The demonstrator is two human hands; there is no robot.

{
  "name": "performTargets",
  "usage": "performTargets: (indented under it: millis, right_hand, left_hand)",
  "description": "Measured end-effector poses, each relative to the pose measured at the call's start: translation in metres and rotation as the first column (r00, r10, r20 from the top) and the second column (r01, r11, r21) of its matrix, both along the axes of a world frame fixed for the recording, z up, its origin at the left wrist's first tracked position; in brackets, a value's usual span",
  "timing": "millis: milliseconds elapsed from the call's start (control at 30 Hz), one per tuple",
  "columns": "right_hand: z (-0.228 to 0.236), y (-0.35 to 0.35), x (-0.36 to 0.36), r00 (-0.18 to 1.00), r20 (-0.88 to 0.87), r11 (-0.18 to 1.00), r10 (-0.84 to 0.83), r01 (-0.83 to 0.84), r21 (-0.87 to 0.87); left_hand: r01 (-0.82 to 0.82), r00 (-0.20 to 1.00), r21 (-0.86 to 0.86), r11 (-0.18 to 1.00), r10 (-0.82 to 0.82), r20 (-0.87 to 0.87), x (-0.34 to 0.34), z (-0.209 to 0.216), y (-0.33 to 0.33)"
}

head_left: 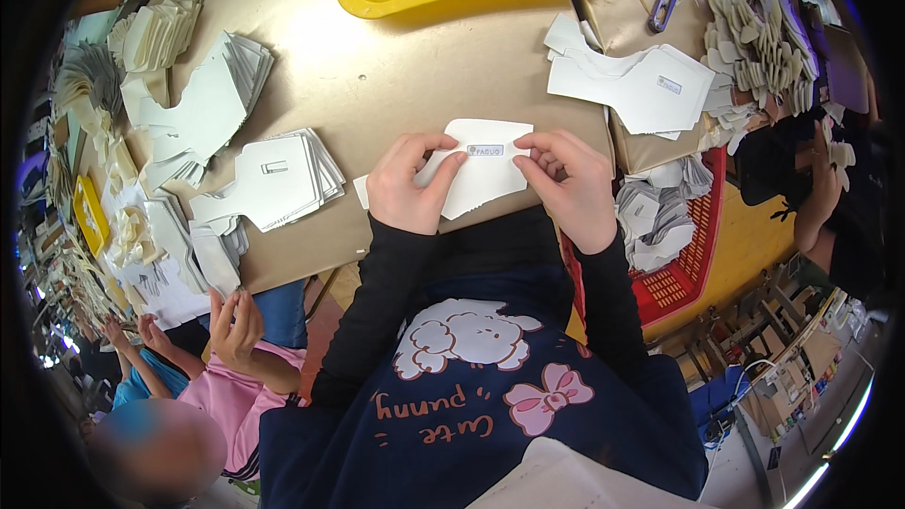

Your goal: The person picks small white labels and white fabric pieces from a table, peels the backing from each label, and sticks it onto a fabric piece. Finished items are placed into a yellow tray.

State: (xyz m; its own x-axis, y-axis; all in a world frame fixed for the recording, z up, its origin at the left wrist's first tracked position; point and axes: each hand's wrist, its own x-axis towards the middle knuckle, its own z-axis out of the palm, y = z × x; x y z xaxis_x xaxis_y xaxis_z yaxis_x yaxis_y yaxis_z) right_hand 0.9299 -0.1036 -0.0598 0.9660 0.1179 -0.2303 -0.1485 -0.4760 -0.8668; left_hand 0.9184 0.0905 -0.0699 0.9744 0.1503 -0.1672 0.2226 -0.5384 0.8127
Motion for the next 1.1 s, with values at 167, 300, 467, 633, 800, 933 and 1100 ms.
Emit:
performTargets:
  millis: [167, 300, 467, 633, 800, 933, 1100]
  right_hand:
    - [0.0001, 0.0004, -0.0002, 1.0, -0.001, 1.0, -0.002, 0.002, -0.004]
    - [-0.0002, 0.0006, -0.0003, 1.0, -0.004, 1.0, -0.006, 0.006, 0.001]
    - [-0.0002, 0.0005, -0.0003, 1.0, 0.001, 1.0, 0.002, -0.002, -0.007]
    - [-0.0013, 0.0002, -0.0002, 1.0, 0.011, 1.0, -0.001, 0.001, 0.001]
    - [-0.0017, 0.0002, -0.0001, 1.0, 0.023, 1.0, -0.009, 0.009, 0.005]
    - [-0.0006, 0.0015, 0.0, 1.0, 0.014, 1.0, -0.01, 0.01, 0.008]
    - [0.0011, 0.0024, 0.0017, 1.0, 0.03, 1.0, 0.007, -0.007, -0.003]
  left_hand:
    - [-0.007, 0.999, 0.021, 1.0, 0.006, 0.032, -0.0007, -0.0005, -0.0019]
    - [-0.005, 0.999, 0.034, 0.999, 0.003, 0.037, -0.0004, 0.0002, -0.0025]
    - [0.0, 0.999, 0.034, 0.999, -0.002, 0.04, -0.0001, -0.0004, -0.0022]
    - [-0.02, 0.999, 0.014, 1.0, 0.02, 0.045, 0.0001, -0.0019, -0.0033]
    - [0.007, 0.999, 0.09, 0.996, -0.011, 0.047, -0.0016, 0.0004, -0.0049]
    - [0.025, 0.998, 0.112, 0.993, -0.032, 0.062, -0.0017, -0.0006, -0.0052]
    - [0.038, 0.99, 0.143, 0.989, -0.057, 0.129, -0.0038, -0.0029, -0.0062]
